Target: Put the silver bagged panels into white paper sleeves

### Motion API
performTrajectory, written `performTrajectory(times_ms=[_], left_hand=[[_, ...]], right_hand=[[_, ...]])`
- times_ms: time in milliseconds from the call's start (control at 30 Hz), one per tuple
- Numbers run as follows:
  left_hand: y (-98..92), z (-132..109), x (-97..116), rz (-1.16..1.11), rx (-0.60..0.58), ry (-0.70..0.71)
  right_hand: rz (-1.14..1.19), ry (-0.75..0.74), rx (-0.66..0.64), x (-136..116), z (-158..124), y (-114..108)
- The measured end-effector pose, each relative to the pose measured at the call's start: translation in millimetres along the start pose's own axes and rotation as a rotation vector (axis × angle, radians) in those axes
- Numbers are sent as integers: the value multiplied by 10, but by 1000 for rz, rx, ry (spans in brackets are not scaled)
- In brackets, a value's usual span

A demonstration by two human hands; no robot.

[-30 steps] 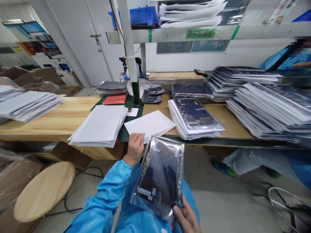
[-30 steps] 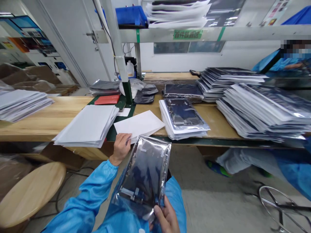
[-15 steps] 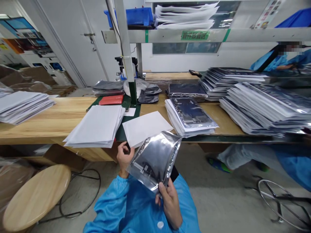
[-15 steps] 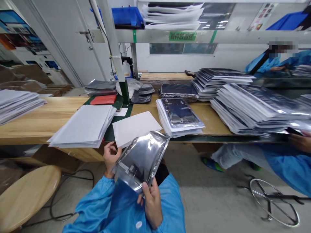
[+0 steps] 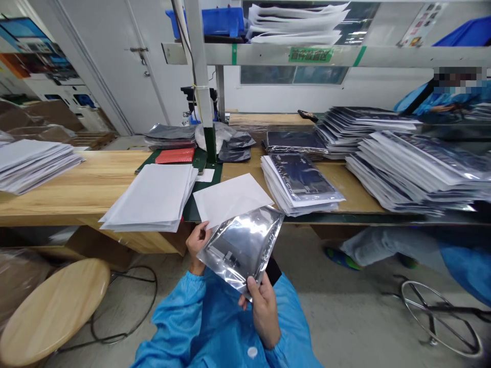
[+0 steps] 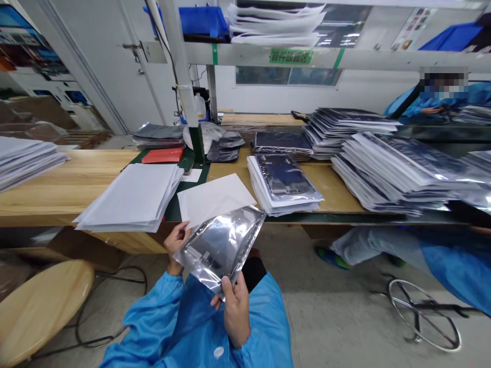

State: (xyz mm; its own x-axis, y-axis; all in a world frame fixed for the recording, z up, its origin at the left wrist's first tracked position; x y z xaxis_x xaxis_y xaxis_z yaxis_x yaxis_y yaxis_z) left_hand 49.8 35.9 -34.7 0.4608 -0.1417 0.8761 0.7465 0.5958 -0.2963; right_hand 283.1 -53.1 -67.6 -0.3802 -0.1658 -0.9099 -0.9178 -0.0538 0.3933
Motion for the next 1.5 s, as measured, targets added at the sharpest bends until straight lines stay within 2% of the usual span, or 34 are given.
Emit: performTrajectory(times_ms=[167,300,533,667,767,833,867,933,1000,1100,1133,1200,1300,1333,1433,1500], left_hand=[[-148,-190,257,61,120,236],[-242,-369,483,175,205,385],[-354,-454,686,277,311,482],[-356,-531,732,265,295,505],[-253,-672,710,170,156,518],[-138,-749,650,10,11,464],[-109,-763,602,-105,-18,399],[-98,-724,475,-359,26,205],[-1,-612,355,-572,50,-44],[212,-356,334,-719,-17,-323],[207,-240,361,-725,-6,-346],[68,57,478,-657,46,-260],[-130,559,756,-438,-25,-10],[-156,709,834,-384,-74,58],[-100,1045,954,-327,-247,163],[-19,1151,944,-330,-320,160]], right_hand=[[26,-37,106,-17,146,-65],[77,-42,163,65,233,-76],[158,-5,205,165,248,-130],[211,-3,202,174,257,-92],[272,-34,172,164,304,-8],[303,-44,129,164,351,76],[316,-42,105,173,374,122],[334,-35,58,205,413,218],[334,-29,14,249,451,308],[256,-34,-81,261,557,415],[203,-50,-105,215,615,417],[61,-156,-66,-39,765,290],[-157,-477,175,-819,966,-102],[-210,-570,200,-1100,1044,-177],[-309,-735,86,-1777,1380,-210],[-345,-734,-35,-2003,1639,-160]])
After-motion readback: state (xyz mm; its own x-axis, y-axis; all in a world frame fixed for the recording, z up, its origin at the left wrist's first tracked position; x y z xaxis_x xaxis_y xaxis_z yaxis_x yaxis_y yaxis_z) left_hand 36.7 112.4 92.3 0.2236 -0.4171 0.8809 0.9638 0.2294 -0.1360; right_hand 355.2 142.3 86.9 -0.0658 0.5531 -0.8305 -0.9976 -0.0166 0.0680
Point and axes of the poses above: each hand's wrist, its own z-axis towards the middle knuckle, its own y-axis out of the palm, x = y × z, the point moved 9 cm from there along z, towards the middle knuckle, and after that the axes turned 7 degrees about -x, right-handed, at the moved point
